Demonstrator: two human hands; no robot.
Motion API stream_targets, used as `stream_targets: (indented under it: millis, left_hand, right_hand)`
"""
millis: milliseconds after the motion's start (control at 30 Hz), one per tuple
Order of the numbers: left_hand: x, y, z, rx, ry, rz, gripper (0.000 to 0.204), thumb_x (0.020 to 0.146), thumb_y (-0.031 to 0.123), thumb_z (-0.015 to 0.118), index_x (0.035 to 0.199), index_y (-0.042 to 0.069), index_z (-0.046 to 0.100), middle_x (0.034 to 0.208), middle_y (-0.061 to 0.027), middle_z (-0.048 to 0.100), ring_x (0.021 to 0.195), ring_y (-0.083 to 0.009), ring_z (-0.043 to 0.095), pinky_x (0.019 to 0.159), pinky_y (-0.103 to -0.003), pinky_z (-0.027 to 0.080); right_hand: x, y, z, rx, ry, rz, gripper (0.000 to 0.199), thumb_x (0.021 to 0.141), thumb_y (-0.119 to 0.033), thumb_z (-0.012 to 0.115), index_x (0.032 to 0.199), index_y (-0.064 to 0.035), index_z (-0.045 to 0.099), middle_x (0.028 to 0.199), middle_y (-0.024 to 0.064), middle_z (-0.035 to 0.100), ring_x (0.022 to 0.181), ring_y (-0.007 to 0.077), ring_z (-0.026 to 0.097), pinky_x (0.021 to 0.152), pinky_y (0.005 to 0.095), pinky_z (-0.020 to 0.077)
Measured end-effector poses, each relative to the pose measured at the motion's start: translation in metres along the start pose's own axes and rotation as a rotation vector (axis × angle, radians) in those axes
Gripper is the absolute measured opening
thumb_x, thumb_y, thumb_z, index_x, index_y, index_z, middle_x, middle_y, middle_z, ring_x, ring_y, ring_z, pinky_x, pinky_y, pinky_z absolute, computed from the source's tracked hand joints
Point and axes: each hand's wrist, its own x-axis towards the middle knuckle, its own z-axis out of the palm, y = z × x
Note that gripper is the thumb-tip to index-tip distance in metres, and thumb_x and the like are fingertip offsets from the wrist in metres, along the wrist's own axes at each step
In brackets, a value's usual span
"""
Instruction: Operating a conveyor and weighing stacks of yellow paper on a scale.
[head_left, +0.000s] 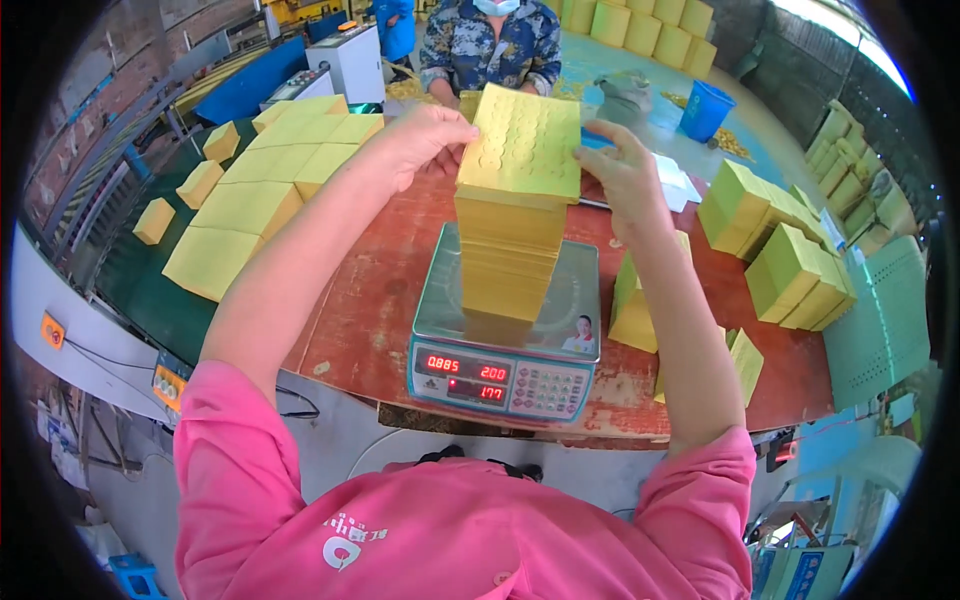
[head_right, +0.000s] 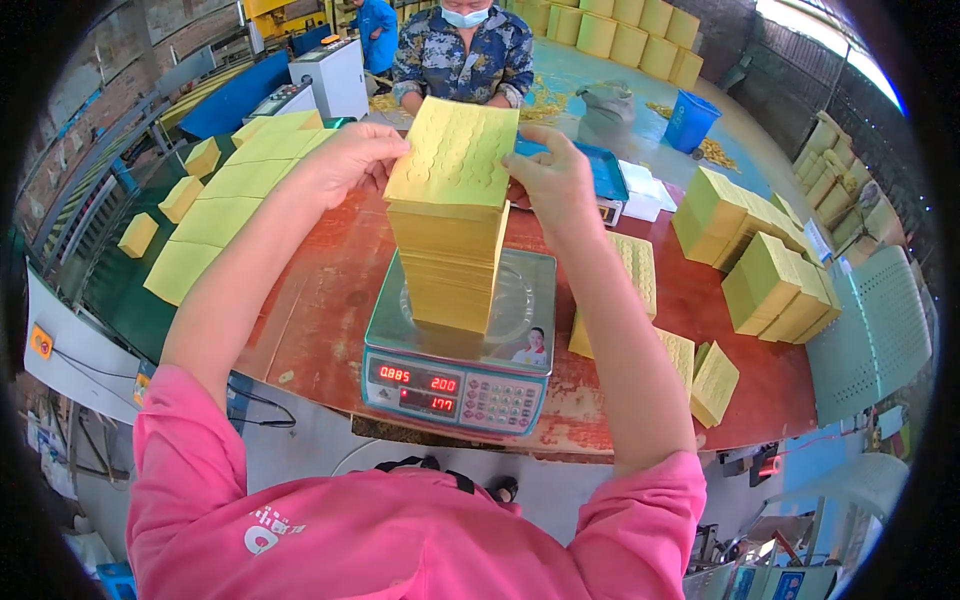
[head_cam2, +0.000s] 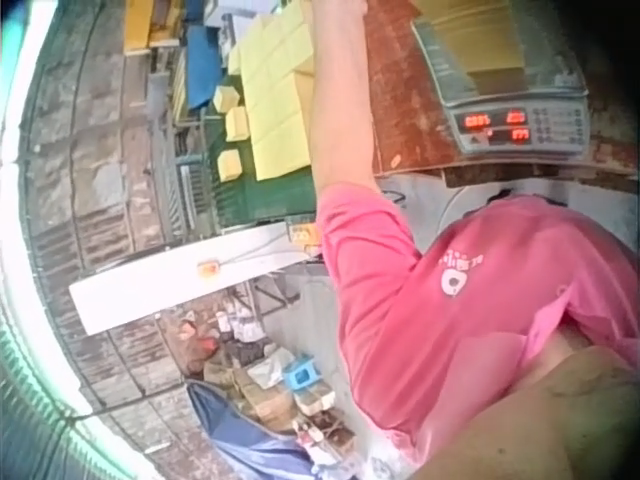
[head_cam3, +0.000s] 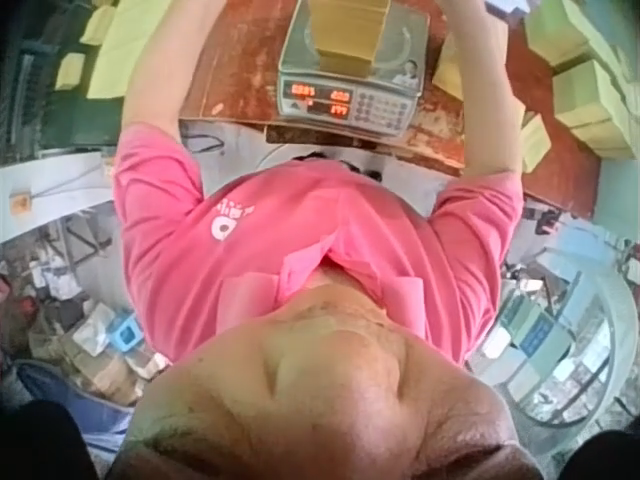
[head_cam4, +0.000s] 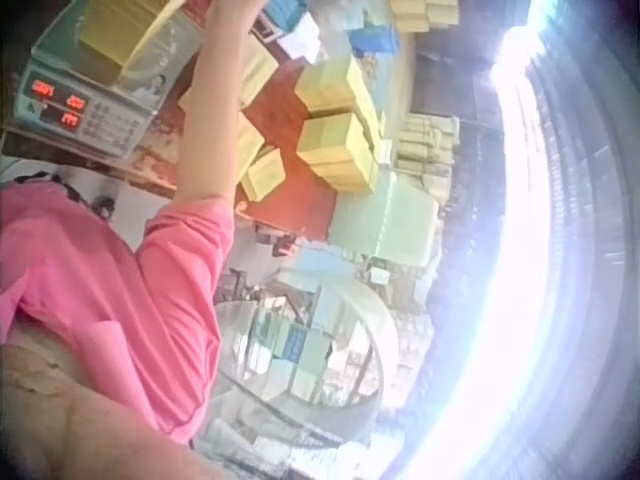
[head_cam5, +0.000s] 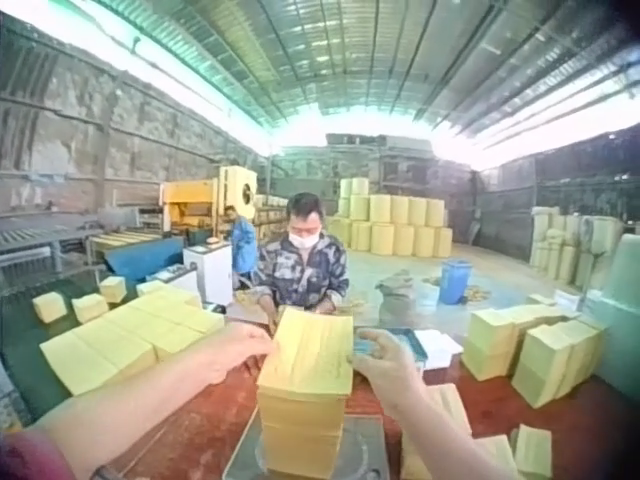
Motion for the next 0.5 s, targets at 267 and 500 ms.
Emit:
stream_targets:
  millis: [267,500]
  left_hand:
    - [0.015,-0.032,-0.004,-0.017,-0.107,-0.095,0.021,0.091,0.028,0.063,0.078,0.013,0.060,0.066,-0.0011,0.059,0.055,-0.0120,0.055,0.048,-0.027,0.037]
    - [0.017,-0.043,-0.005,-0.004,-0.101,-0.081,0.020,0.091,0.028,0.063,0.077,0.014,0.059,0.066,-0.0007,0.059,0.054,-0.0116,0.054,0.048,-0.026,0.037]
  right_hand:
    - [0.002,0.029,0.008,-0.151,0.052,-0.020,0.043,0.084,-0.003,0.068,0.125,0.0078,0.057,0.075,0.0065,0.065,0.061,0.0122,0.060,0.056,0.0254,0.0474]
    - [-0.002,0.034,0.010,-0.286,0.094,-0.043,0.038,0.085,-0.008,0.070,0.120,0.0053,0.063,0.075,0.0043,0.066,0.066,0.0104,0.060,0.062,0.0261,0.0479]
